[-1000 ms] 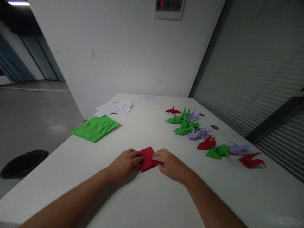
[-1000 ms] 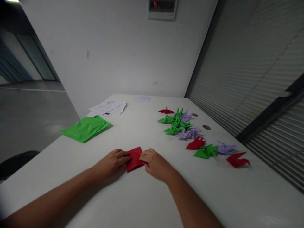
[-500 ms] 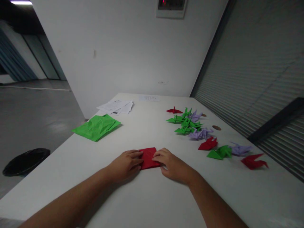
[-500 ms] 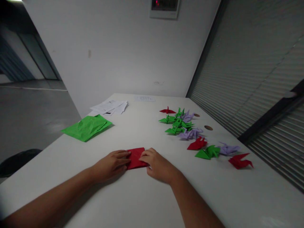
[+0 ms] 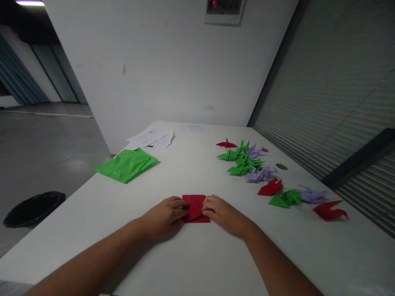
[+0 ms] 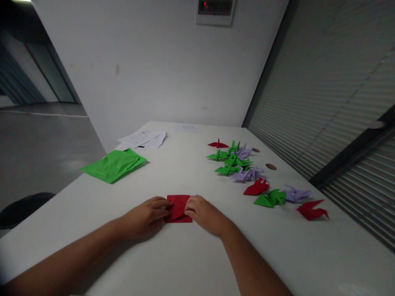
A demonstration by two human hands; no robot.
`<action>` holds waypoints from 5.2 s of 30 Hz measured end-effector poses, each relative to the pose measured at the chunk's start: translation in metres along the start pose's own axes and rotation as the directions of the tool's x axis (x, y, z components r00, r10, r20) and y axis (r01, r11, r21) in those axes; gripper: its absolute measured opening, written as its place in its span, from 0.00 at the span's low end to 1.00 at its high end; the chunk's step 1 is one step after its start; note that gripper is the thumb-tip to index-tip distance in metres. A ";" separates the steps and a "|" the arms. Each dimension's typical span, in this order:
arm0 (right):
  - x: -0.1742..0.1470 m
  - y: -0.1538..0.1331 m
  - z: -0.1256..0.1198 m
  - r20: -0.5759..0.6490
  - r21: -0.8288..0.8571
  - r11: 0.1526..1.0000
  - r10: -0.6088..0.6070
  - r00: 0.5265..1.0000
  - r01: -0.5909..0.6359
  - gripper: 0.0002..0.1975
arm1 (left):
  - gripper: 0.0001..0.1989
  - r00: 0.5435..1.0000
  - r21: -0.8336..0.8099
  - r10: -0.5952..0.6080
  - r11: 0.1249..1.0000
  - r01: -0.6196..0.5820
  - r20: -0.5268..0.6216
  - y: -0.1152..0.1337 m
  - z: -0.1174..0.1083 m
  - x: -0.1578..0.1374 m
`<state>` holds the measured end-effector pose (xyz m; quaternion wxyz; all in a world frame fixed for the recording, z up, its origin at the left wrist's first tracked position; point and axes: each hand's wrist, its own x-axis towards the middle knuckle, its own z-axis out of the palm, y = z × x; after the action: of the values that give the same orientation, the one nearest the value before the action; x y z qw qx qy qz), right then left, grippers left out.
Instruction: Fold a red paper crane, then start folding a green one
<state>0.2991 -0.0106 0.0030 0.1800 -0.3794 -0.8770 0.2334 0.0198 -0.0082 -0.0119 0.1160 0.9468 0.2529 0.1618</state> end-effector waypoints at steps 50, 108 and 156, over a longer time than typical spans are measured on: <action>0.005 0.004 0.022 -0.125 -0.166 0.971 0.155 0.980 -0.175 0.08 | 0.17 0.993 -0.057 -0.114 0.992 0.113 -0.017 0.012 -0.003 0.000; 0.002 -0.013 0.015 -0.106 -0.257 0.966 0.004 0.994 -0.032 0.08 | 0.15 0.971 0.039 -0.216 0.975 0.221 -0.098 0.024 0.018 0.008; -0.007 -0.005 0.008 -0.012 -0.008 1.000 -0.029 1.000 0.029 0.20 | 0.21 0.988 -0.162 -0.155 0.975 0.152 -0.008 0.003 0.005 0.001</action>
<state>0.2965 -0.0206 -0.0023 0.1871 -0.3687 -0.8822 0.2251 0.0238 -0.0111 -0.0156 0.2017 0.9103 0.3125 0.1818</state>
